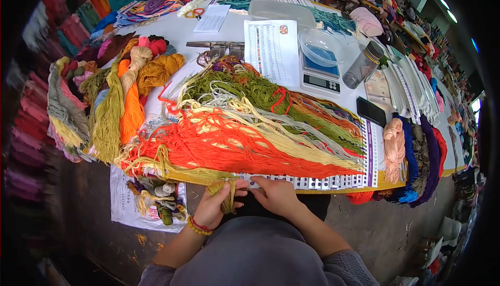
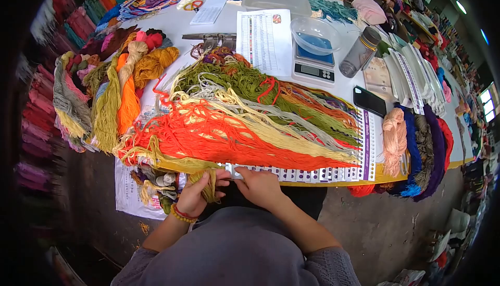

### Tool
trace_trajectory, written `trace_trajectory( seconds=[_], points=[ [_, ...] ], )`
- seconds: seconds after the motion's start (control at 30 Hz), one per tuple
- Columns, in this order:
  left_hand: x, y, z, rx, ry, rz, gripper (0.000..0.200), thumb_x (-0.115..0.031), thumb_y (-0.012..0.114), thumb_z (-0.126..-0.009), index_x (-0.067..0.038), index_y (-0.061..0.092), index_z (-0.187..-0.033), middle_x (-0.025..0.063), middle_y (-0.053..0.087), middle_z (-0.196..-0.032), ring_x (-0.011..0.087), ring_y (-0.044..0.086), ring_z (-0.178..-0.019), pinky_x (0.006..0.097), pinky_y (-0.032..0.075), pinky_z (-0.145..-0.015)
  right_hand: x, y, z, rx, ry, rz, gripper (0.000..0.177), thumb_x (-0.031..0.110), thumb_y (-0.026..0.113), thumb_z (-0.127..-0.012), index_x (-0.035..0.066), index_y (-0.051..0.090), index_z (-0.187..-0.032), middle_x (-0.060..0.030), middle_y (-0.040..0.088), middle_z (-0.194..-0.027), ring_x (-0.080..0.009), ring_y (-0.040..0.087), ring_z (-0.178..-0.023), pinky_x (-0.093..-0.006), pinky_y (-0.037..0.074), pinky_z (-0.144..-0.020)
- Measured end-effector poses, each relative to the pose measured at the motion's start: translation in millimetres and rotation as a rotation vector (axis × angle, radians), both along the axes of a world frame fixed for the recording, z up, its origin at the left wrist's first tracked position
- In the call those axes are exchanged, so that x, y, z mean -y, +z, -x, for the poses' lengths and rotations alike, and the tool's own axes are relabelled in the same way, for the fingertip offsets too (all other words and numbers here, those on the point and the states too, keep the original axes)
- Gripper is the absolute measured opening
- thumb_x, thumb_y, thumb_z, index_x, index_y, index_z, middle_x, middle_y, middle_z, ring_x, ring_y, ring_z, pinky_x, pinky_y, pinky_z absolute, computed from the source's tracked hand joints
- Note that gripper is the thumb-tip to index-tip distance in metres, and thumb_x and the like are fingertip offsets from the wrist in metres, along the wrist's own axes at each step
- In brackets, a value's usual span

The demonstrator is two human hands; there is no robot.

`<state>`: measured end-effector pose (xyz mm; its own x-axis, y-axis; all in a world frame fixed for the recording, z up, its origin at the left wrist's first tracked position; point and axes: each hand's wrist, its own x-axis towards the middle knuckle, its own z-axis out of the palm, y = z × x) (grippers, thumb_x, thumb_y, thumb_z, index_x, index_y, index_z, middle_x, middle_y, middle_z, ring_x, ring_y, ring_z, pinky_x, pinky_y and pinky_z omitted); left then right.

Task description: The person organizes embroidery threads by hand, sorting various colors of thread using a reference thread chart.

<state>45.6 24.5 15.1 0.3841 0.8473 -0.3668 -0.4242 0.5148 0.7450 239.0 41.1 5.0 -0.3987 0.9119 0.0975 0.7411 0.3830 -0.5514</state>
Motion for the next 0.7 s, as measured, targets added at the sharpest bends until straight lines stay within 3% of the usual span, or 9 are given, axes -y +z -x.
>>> trace_trajectory(
  seconds=[0.07,0.13,0.17,0.23,0.3,0.37,0.47,0.53,0.7],
  points=[
    [1,3,0,0.024,0.009,-0.004,0.043,-0.032,0.034,-0.093,-0.001,0.043,-0.121,0.0111,0.049,-0.119,0.0184,0.051,-0.104,0.0322,0.046,-0.078,1,2,2,-0.032,0.005,0.032,0.027,0.021,0.061,-0.077,0.01,0.056,-0.101,-0.0064,0.062,-0.073,-0.0192,0.061,-0.059,-0.0317,0.048,-0.052],
    [4,4,-2,0.048,0.017,-0.01,0.045,-0.034,0.034,-0.093,-0.001,0.041,-0.123,0.0108,0.046,-0.123,0.0183,0.048,-0.108,0.0342,0.045,-0.081,2,1,10,-0.543,0.016,0.367,0.021,0.02,0.057,-0.081,0.005,0.056,-0.095,-0.0077,0.061,-0.07,-0.0156,0.06,-0.057,-0.0276,0.045,-0.05],
    [5,3,-3,0.078,0.012,-0.016,0.046,-0.034,0.035,-0.093,0.0,0.04,-0.124,0.0105,0.045,-0.124,0.0179,0.046,-0.11,0.0343,0.044,-0.084,3,1,15,-0.544,0.017,0.367,0.021,0.02,0.057,-0.081,0.005,0.056,-0.095,-0.0077,0.061,-0.07,-0.0156,0.06,-0.057,-0.0276,0.045,-0.05],
    [7,2,-7,0.105,0.007,-0.022,0.048,-0.034,0.035,-0.092,0.001,0.038,-0.125,0.0102,0.043,-0.125,0.0175,0.044,-0.112,0.0344,0.042,-0.086,5,1,23,-0.759,0.03,0.639,0.018,0.014,0.056,-0.085,0.002,0.055,-0.098,-0.0006,0.059,-0.077,-0.0055,0.054,-0.061,-0.0198,0.044,-0.055],
    [8,2,-12,0.071,0.029,-0.155,0.042,-0.028,0.039,-0.092,-0.002,0.039,-0.125,0.0074,0.048,-0.12,0.0138,0.047,-0.106,0.0299,0.041,-0.086,7,8,27,-0.712,0.034,0.606,0.017,0.016,0.054,-0.085,0.001,0.055,-0.095,-0.0012,0.058,-0.074,-0.0065,0.053,-0.059,-0.0192,0.043,-0.054],
    [9,7,-14,0.086,0.038,-0.116,0.041,-0.026,0.04,-0.092,-0.001,0.04,-0.125,0.0066,0.049,-0.117,0.0127,0.048,-0.102,0.0268,0.04,-0.085,7,16,28,-0.823,-0.01,0.83,0.016,0.015,0.053,-0.086,0.002,0.055,-0.095,-0.001,0.056,-0.073,-0.0063,0.053,-0.06,-0.0189,0.043,-0.052],
    [6,10,-15,0.086,0.079,-0.085,0.036,-0.023,0.043,-0.091,0.0,0.046,-0.119,0.0049,0.055,-0.102,0.0111,0.051,-0.089,0.0263,0.042,-0.079,5,23,28,-0.928,-0.02,0.834,0.016,0.015,0.052,-0.087,0.001,0.055,-0.094,-0.0014,0.056,-0.073,-0.0068,0.053,-0.059,-0.0191,0.042,-0.051],
    [4,9,-16,0.029,0.138,-0.134,0.028,-0.017,0.048,-0.089,0.001,0.053,-0.11,0.0035,0.056,-0.084,0.0105,0.051,-0.074,0.0257,0.044,-0.071,5,24,26,-0.997,-0.028,0.86,0.016,0.015,0.051,-0.087,0.001,0.055,-0.094,-0.0019,0.057,-0.074,-0.0073,0.053,-0.058,-0.0195,0.043,-0.051],
    [2,22,-21,-0.014,0.162,-0.164,0.024,-0.014,0.048,-0.088,0.003,0.057,-0.102,0.0033,0.058,-0.083,0.0108,0.051,-0.072,0.0255,0.043,-0.065,11,18,26,-1.145,-0.063,0.872,0.015,0.014,0.049,-0.087,0.0,0.055,-0.09,-0.0037,0.057,-0.077,-0.0084,0.053,-0.057,-0.0204,0.044,-0.052]
  ],
)
